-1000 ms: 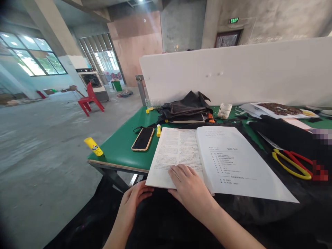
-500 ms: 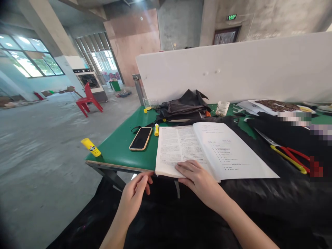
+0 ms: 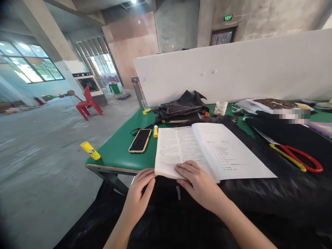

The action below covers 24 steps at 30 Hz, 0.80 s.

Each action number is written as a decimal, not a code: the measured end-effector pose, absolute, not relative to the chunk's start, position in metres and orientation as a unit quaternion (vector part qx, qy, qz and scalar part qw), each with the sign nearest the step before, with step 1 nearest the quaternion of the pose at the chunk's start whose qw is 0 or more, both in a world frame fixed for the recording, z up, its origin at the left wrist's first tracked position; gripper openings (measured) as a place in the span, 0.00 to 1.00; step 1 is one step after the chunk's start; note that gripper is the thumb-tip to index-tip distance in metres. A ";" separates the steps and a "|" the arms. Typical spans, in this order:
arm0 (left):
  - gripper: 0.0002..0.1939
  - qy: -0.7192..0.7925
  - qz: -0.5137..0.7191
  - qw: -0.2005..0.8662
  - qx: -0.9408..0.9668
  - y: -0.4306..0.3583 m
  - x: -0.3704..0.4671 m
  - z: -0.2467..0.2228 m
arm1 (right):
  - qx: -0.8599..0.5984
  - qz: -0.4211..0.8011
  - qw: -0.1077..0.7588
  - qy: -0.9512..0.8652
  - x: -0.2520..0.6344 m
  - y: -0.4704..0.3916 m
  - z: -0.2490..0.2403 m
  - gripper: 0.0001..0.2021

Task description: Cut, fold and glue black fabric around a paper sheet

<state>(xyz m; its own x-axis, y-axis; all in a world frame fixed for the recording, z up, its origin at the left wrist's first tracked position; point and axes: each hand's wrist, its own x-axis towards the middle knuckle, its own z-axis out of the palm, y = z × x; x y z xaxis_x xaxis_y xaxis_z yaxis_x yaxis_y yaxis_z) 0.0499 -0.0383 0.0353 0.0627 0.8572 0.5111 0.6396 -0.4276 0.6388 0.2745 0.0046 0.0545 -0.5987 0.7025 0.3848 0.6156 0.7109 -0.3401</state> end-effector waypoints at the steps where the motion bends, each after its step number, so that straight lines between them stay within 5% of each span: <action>1: 0.13 0.519 0.450 0.130 0.715 -0.038 0.052 0.036 | -0.372 0.069 0.256 -0.890 0.273 0.004 0.054 0.19; 7: 0.13 0.522 0.456 0.121 0.711 -0.032 0.060 0.043 | -0.385 -0.034 0.248 -0.889 0.245 0.006 0.051 0.25; 12: 0.11 0.495 0.450 0.087 0.738 -0.009 0.050 0.050 | -0.401 -0.030 0.247 -0.882 0.230 0.010 0.045 0.21; 24: 0.15 0.481 0.330 -0.058 0.810 0.128 0.045 0.040 | -0.459 0.178 0.546 -0.678 0.247 0.009 0.041 0.16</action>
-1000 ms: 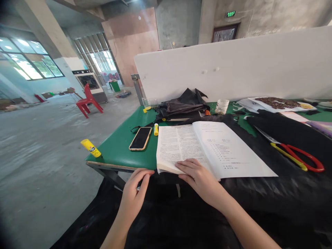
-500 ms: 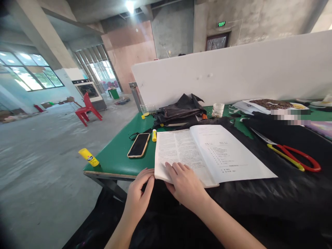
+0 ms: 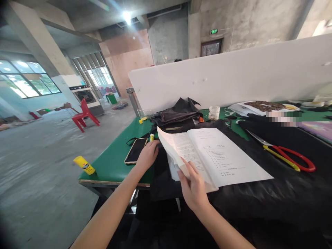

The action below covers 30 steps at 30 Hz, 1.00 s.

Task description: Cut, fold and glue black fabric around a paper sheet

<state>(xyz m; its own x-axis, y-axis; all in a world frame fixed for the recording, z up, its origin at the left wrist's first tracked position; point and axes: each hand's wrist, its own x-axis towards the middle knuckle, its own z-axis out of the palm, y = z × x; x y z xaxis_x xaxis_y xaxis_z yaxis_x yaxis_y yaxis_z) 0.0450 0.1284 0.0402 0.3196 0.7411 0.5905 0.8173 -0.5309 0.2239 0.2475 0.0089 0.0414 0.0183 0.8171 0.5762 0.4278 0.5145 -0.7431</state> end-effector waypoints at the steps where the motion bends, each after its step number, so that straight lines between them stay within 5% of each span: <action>1: 0.16 -0.483 -0.325 0.057 -0.811 0.138 0.048 0.037 | -0.461 0.188 0.569 -0.655 0.248 0.009 0.041 0.14; 14: 0.25 -0.564 -0.280 0.042 -0.776 0.214 0.079 0.004 | -0.483 0.335 0.739 -0.329 0.262 0.019 0.027 0.18; 30: 0.13 -0.491 -0.232 0.059 -0.838 0.209 0.081 0.002 | -0.417 0.383 0.813 -0.135 0.275 0.018 0.059 0.17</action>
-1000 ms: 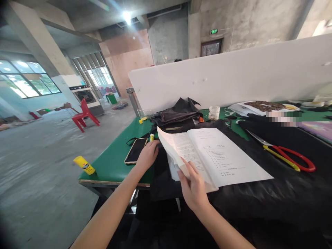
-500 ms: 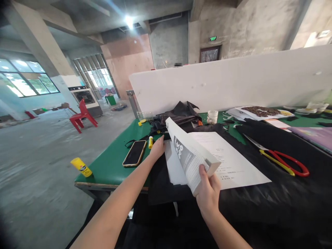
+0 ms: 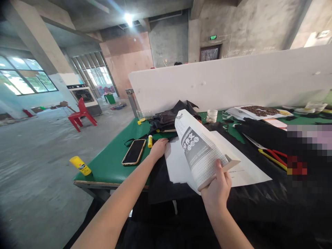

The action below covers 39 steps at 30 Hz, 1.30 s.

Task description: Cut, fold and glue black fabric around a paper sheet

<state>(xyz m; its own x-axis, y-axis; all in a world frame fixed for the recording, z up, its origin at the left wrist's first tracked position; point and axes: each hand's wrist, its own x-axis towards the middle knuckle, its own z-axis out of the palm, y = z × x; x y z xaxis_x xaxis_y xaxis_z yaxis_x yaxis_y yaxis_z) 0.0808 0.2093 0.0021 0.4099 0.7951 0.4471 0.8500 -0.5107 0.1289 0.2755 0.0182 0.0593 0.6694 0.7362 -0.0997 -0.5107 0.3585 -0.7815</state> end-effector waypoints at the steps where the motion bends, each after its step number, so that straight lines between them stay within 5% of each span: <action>1: 0.14 -0.487 -0.229 0.060 -0.841 0.209 0.081 0.003 | -0.416 0.385 0.812 -0.139 0.275 0.018 0.059 0.18; 11: 0.21 -0.418 -0.198 0.044 -0.886 0.208 0.081 0.010 | -0.418 0.386 0.808 -0.154 0.270 0.019 0.057 0.19; 22: 0.10 -0.440 -0.223 -0.023 -0.869 0.207 0.082 0.007 | -0.464 0.423 0.710 -0.320 0.255 0.019 0.040 0.18; 39: 0.16 -0.598 -0.476 -0.160 -0.624 0.237 0.054 -0.007 | -0.466 0.491 0.636 -0.370 0.251 0.020 0.055 0.23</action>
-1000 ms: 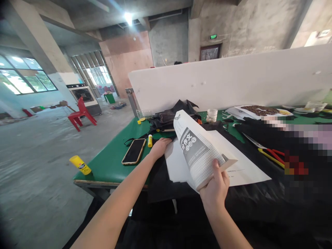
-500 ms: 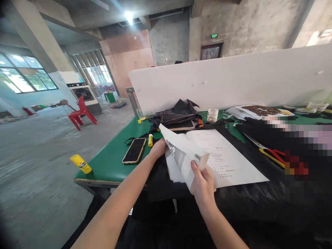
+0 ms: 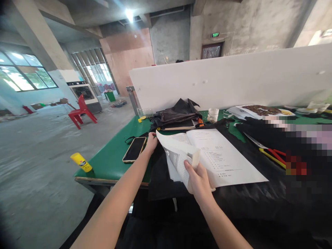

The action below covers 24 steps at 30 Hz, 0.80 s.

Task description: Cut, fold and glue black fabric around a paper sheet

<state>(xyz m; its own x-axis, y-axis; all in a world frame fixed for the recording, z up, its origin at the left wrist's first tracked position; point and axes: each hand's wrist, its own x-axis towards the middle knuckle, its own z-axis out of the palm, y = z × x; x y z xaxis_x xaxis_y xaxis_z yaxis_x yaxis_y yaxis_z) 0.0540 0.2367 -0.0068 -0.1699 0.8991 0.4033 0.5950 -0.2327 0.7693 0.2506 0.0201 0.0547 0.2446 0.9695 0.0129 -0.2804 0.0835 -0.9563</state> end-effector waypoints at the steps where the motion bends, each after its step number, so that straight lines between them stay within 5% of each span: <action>1: 0.16 0.595 0.490 0.162 0.616 0.238 0.054 -0.007 | -0.466 0.490 0.630 -0.381 0.250 0.021 0.054 0.22; 8: 0.23 0.537 0.576 0.130 0.602 0.228 0.049 0.008 | -0.504 0.460 0.593 -0.427 0.252 0.021 0.051 0.19; 16: 0.16 0.486 0.658 0.098 0.567 0.201 0.048 0.046 | -0.470 0.349 0.355 -0.729 0.246 0.015 0.055 0.09; 20: 0.10 0.446 0.668 0.132 0.581 0.161 0.055 0.085 | -0.425 0.216 0.282 -0.832 0.240 0.010 0.052 0.22; 24: 0.09 0.360 0.646 0.231 0.633 0.074 0.054 0.118 | -0.411 0.150 0.253 -0.863 0.238 0.010 0.047 0.21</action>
